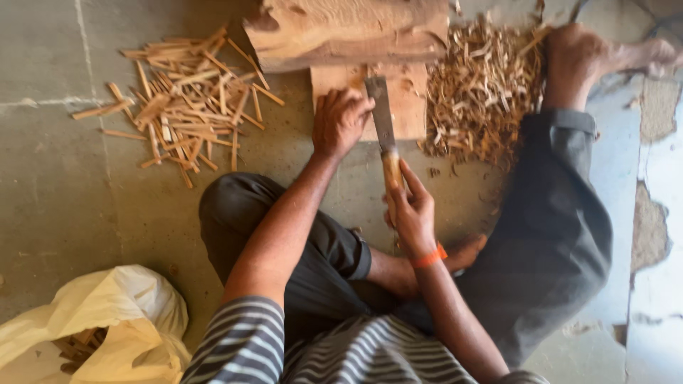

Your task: The person sits on the floor and uses a chisel to carve small wooden sticks from a larger block of wood. They repeatedly strike the chisel with a mallet to shape the wood, creating a pile of small sticks and wood shavings. The person occasionally picks up the finished sticks and places them into a white bag.

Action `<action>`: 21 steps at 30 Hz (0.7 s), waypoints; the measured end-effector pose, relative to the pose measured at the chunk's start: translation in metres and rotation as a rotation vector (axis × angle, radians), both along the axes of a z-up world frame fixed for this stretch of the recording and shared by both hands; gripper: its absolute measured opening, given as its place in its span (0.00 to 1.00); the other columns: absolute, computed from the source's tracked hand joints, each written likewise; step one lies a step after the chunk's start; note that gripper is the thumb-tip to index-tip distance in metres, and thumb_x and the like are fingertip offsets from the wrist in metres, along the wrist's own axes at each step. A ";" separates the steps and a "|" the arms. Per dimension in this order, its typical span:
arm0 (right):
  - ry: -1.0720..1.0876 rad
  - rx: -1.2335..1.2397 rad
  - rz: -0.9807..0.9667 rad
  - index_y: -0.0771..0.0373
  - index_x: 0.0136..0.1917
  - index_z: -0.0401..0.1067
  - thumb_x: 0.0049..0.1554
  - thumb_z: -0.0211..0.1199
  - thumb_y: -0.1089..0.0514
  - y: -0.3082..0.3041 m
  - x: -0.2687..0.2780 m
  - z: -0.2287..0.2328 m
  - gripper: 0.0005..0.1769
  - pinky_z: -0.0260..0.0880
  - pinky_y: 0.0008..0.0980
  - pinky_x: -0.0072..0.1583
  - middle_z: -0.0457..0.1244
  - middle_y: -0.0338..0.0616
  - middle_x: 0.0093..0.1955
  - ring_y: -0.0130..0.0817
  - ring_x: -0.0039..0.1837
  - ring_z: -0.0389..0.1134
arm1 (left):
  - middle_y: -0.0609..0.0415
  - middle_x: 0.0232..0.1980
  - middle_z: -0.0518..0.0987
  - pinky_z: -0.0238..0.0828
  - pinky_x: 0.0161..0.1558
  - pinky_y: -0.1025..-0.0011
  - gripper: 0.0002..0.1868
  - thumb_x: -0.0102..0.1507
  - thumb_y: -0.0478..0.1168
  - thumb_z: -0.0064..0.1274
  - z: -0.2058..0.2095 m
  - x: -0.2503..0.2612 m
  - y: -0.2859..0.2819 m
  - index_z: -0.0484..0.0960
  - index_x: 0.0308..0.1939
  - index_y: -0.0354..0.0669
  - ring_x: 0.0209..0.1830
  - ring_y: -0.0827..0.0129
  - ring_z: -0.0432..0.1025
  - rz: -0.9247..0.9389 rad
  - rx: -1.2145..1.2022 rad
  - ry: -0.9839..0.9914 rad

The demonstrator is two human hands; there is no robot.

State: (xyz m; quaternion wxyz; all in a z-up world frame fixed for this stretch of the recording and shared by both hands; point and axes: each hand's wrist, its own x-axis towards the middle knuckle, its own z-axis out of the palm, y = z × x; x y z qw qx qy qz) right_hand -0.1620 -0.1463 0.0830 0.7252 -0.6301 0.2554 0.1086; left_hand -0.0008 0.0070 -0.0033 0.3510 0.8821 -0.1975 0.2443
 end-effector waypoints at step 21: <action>-0.250 -0.516 0.022 0.53 0.77 0.63 0.63 0.60 0.52 -0.048 -0.009 0.004 0.30 0.64 0.26 0.32 0.64 0.35 0.35 0.21 0.31 0.61 | 0.54 0.43 0.84 0.74 0.48 0.74 0.12 0.70 0.42 0.57 0.011 0.005 0.031 0.85 0.52 0.37 0.43 0.75 0.75 0.101 -1.090 0.325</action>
